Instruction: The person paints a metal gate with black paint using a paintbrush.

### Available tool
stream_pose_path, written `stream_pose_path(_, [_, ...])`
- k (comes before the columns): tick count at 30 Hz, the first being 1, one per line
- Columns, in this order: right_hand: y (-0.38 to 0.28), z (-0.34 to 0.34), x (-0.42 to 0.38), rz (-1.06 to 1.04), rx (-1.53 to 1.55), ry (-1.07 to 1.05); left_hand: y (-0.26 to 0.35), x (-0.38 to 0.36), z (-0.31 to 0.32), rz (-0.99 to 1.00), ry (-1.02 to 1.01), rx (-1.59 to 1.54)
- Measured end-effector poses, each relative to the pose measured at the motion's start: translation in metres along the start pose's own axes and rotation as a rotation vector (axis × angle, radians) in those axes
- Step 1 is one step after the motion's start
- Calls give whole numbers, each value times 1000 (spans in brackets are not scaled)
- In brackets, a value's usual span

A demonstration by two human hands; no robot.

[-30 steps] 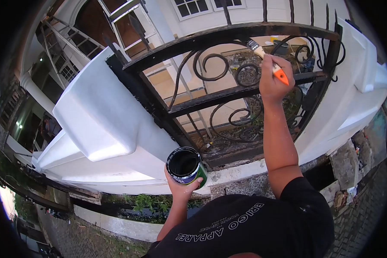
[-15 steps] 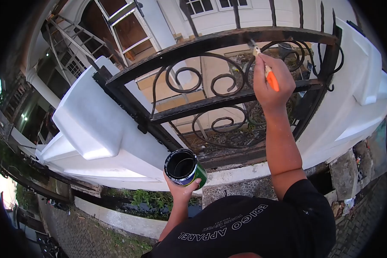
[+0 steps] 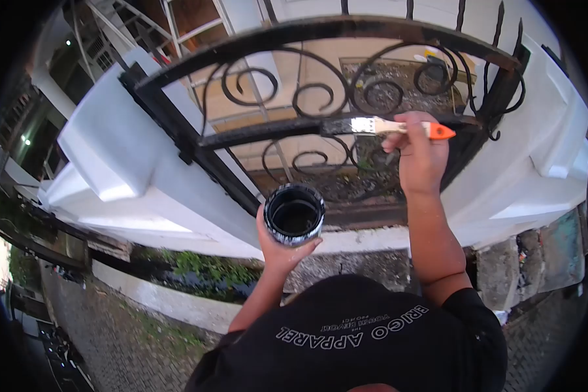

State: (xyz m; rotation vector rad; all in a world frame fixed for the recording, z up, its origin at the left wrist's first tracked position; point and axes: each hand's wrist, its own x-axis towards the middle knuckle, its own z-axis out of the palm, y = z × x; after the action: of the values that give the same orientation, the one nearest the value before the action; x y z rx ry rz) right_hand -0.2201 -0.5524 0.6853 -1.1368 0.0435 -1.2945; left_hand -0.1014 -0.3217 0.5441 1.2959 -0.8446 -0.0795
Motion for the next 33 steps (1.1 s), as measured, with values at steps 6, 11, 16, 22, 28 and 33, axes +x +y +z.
stream_pose_path(6, [-29, -48, -29, 207, -49, -24, -5, -5, 55, 44, -68, -80])
stream_pose_path(11, [-51, -47, -51, 135, -382, -291, -10, -20, 78, 54, -166, 53])
stream_pose_path(16, [-53, -39, -55, 117, -685, -542, -17, -31, 90, 129, -126, 113])
stream_pose_path(22, [-24, -38, -63, 120, -806, -633, -17, -32, 85, 264, -108, 213])
stream_pose_path(28, [-37, -53, -56, 156, -600, -339, -19, -29, 70, 206, -105, 234])
stream_pose_path(33, [-24, -66, -64, 314, -506, -66, -18, -18, 45, 198, -104, 313])
